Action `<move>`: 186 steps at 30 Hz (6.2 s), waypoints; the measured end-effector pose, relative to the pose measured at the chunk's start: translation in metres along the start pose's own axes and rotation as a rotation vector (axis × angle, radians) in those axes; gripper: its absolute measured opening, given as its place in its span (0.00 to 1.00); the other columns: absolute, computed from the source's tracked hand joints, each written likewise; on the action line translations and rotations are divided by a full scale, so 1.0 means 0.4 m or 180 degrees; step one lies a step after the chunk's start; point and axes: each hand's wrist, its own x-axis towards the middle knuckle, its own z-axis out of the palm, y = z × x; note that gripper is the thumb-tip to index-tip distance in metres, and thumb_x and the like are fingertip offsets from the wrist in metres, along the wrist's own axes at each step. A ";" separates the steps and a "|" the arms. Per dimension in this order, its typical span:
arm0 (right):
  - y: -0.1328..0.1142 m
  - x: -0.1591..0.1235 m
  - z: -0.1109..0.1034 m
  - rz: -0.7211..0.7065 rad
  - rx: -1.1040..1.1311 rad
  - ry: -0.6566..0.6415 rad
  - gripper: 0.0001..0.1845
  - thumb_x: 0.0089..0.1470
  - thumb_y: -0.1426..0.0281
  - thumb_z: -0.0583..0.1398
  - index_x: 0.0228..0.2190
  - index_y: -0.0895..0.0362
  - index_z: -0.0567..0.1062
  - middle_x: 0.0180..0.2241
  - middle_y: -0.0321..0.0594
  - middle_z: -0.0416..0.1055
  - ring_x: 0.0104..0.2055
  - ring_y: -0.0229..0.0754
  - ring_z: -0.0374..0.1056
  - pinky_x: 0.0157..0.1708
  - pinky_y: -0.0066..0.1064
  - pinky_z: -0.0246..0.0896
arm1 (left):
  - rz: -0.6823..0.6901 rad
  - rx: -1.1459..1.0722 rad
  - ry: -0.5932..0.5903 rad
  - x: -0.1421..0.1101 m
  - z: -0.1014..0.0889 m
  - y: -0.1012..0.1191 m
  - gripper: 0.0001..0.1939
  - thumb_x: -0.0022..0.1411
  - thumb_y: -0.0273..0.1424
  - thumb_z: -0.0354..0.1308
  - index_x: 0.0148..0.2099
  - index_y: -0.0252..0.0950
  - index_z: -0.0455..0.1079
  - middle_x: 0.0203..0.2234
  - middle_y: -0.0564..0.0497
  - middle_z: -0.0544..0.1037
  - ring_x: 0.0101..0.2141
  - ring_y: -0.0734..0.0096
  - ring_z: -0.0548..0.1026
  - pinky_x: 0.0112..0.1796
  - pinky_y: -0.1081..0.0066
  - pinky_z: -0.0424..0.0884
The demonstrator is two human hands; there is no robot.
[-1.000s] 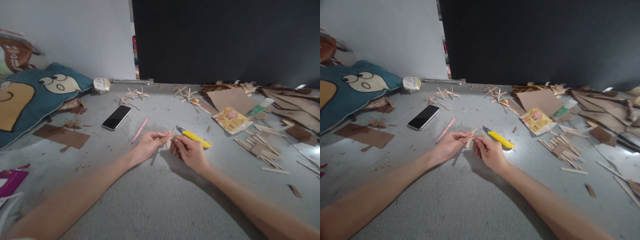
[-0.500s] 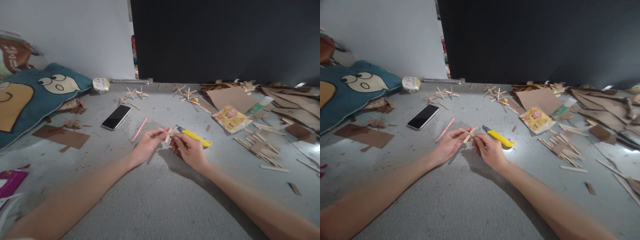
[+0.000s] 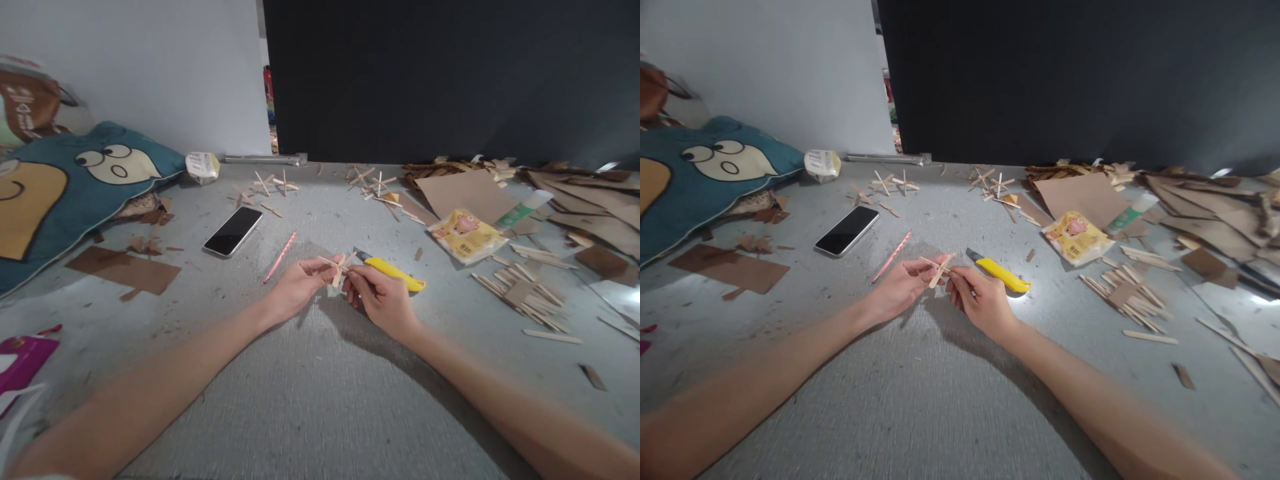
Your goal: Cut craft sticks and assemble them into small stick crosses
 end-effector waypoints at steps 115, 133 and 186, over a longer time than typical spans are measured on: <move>-0.007 -0.004 -0.013 -0.0393 -0.0676 0.0097 0.15 0.67 0.62 0.57 0.28 0.51 0.71 0.21 0.34 0.66 0.22 0.37 0.59 0.25 0.31 0.56 | 0.0477 0.0351 -0.0100 -0.005 0.000 0.006 0.18 0.60 0.45 0.70 0.31 0.35 0.77 0.22 0.54 0.72 0.24 0.77 0.67 0.29 0.72 0.63; 0.003 -0.001 -0.020 -0.0971 -0.0994 -0.0224 0.15 0.69 0.64 0.55 0.27 0.50 0.65 0.25 0.36 0.64 0.27 0.41 0.62 0.29 0.35 0.59 | 0.0353 0.0652 -0.0006 -0.004 -0.001 0.004 0.18 0.57 0.46 0.71 0.29 0.36 0.74 0.24 0.53 0.73 0.26 0.75 0.67 0.29 0.73 0.63; -0.019 0.010 -0.030 -0.0796 -0.1493 -0.0775 0.20 0.73 0.53 0.46 0.48 0.55 0.65 0.44 0.49 0.72 0.43 0.53 0.68 0.44 0.46 0.61 | 0.1158 0.1321 -0.0615 -0.052 0.038 0.022 0.25 0.63 0.45 0.68 0.53 0.40 0.63 0.48 0.42 0.72 0.44 0.60 0.75 0.45 0.59 0.72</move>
